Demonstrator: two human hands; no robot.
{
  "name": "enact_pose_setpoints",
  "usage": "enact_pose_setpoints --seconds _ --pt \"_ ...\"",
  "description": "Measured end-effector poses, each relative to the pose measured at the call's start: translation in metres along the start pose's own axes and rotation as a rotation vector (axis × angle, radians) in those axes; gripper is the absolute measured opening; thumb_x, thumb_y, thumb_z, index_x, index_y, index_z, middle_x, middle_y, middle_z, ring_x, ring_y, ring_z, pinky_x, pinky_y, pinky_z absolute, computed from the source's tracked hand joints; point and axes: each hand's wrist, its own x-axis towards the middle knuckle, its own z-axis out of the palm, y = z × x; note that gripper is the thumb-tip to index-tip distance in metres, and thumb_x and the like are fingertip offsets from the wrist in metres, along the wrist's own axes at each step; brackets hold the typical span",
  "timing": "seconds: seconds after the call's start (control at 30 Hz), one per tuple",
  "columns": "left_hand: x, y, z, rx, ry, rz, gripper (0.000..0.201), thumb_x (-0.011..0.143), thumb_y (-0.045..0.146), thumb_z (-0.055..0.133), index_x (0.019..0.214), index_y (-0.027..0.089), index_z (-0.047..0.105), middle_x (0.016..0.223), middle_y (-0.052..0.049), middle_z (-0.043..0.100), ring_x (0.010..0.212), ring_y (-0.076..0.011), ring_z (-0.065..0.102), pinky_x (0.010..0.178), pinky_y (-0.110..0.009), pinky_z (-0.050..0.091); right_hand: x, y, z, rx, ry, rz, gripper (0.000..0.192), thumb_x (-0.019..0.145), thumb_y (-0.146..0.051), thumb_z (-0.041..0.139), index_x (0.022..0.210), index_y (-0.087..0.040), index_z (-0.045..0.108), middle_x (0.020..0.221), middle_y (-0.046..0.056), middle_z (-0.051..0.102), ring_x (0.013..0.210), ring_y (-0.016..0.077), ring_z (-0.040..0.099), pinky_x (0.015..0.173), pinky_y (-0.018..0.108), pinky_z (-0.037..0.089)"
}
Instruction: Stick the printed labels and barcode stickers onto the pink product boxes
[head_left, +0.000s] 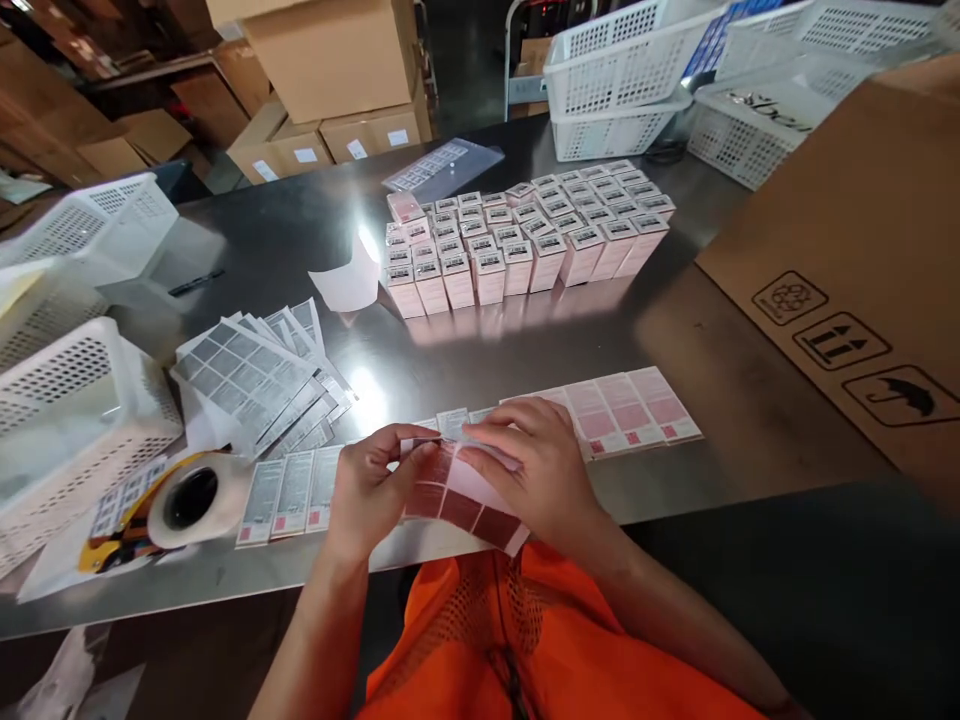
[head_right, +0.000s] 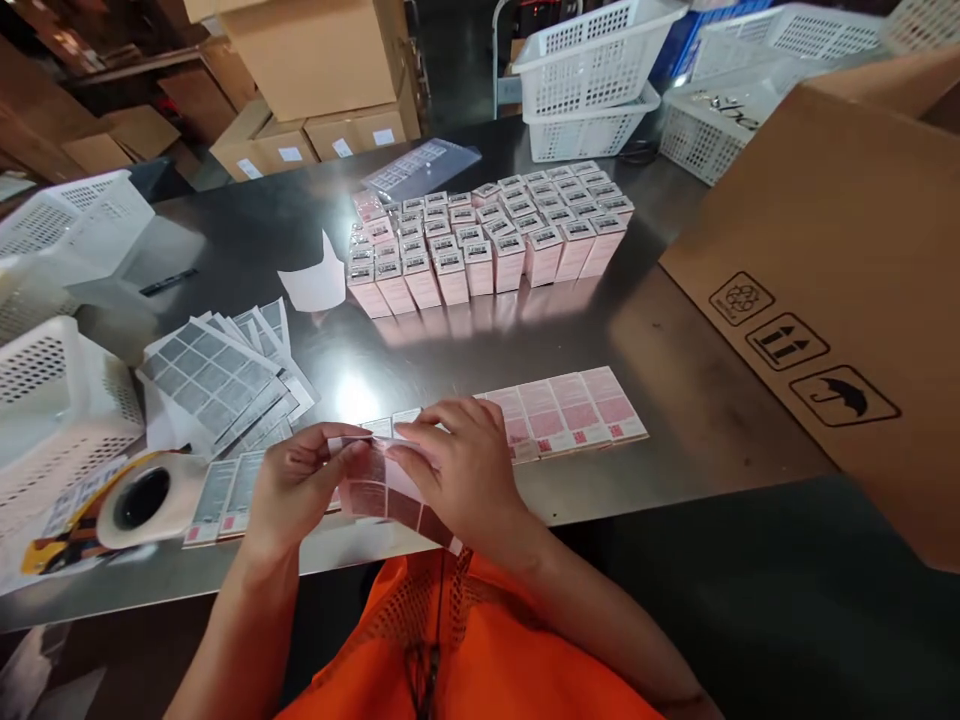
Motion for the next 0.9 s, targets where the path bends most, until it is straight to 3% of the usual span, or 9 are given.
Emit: enact_pose_setpoints --seconds 0.2,0.33,0.43,0.53,0.63,0.77,0.9 --pt "-0.007 0.005 0.007 0.082 0.091 0.067 0.02 0.082 0.035 0.068 0.089 0.019 0.077 0.071 -0.002 0.074 0.066 -0.0159 0.065 0.064 -0.025 0.049 0.0 -0.007 0.009 -0.152 0.024 -0.022 0.015 0.094 -0.021 0.063 0.097 -0.028 0.076 0.084 -0.001 0.074 0.091 0.0195 0.059 0.089 0.041 0.033" --pt "-0.006 -0.003 0.011 -0.084 0.035 -0.005 0.026 0.082 0.041 0.069 0.091 0.018 0.077 0.059 0.0 0.066 0.057 -0.0146 0.06 0.057 -0.025 0.048 -0.002 -0.006 0.011 -0.113 0.072 -0.036 0.016 0.094 -0.021 0.062 0.092 -0.027 0.077 0.079 -0.001 0.073 0.081 0.0176 0.058 0.08 0.036 0.036" --pt "-0.004 -0.007 0.013 -0.208 0.042 -0.034 0.03 0.082 0.045 0.07 0.092 0.018 0.078 0.077 -0.005 0.075 0.071 -0.0184 0.067 0.068 -0.027 0.053 -0.005 -0.005 0.013 -0.129 0.1 -0.033 0.019 0.094 -0.019 0.06 0.097 -0.028 0.077 0.083 0.0 0.075 0.082 0.0176 0.061 0.079 0.036 0.039" --pt "-0.004 -0.007 0.017 -0.234 0.092 -0.034 0.028 0.084 0.046 0.07 0.093 0.021 0.079 0.092 -0.006 0.078 0.088 -0.0203 0.07 0.081 -0.028 0.053 -0.008 -0.007 0.015 -0.143 0.166 -0.041 0.021 0.093 -0.016 0.061 0.101 -0.028 0.076 0.091 0.0 0.077 0.088 0.0175 0.064 0.083 0.036 0.041" --pt "-0.004 -0.003 0.022 -0.307 0.105 -0.045 0.032 0.084 0.05 0.069 0.095 0.021 0.079 0.094 -0.006 0.078 0.088 -0.0198 0.07 0.08 -0.028 0.053 -0.009 -0.01 0.018 -0.12 0.219 -0.048 0.016 0.091 -0.017 0.065 0.099 -0.027 0.075 0.099 0.0 0.077 0.093 0.0183 0.065 0.087 0.037 0.044" --pt "-0.004 0.003 0.026 -0.531 0.01 -0.149 0.044 0.087 0.056 0.063 0.106 0.018 0.076 0.091 -0.008 0.078 0.082 -0.0205 0.071 0.075 -0.029 0.055 -0.009 -0.01 0.023 -0.07 0.255 -0.04 0.011 0.089 -0.014 0.065 0.089 -0.023 0.071 0.102 0.002 0.076 0.102 0.0198 0.066 0.093 0.038 0.047" --pt "0.002 0.002 0.026 -0.499 -0.009 -0.172 0.048 0.085 0.059 0.062 0.104 0.017 0.075 0.079 -0.006 0.075 0.072 -0.0188 0.068 0.068 -0.029 0.054 -0.012 -0.006 0.022 -0.097 0.146 -0.158 0.017 0.092 -0.014 0.06 0.081 -0.023 0.069 0.121 0.003 0.072 0.126 0.0244 0.058 0.107 0.045 0.043"
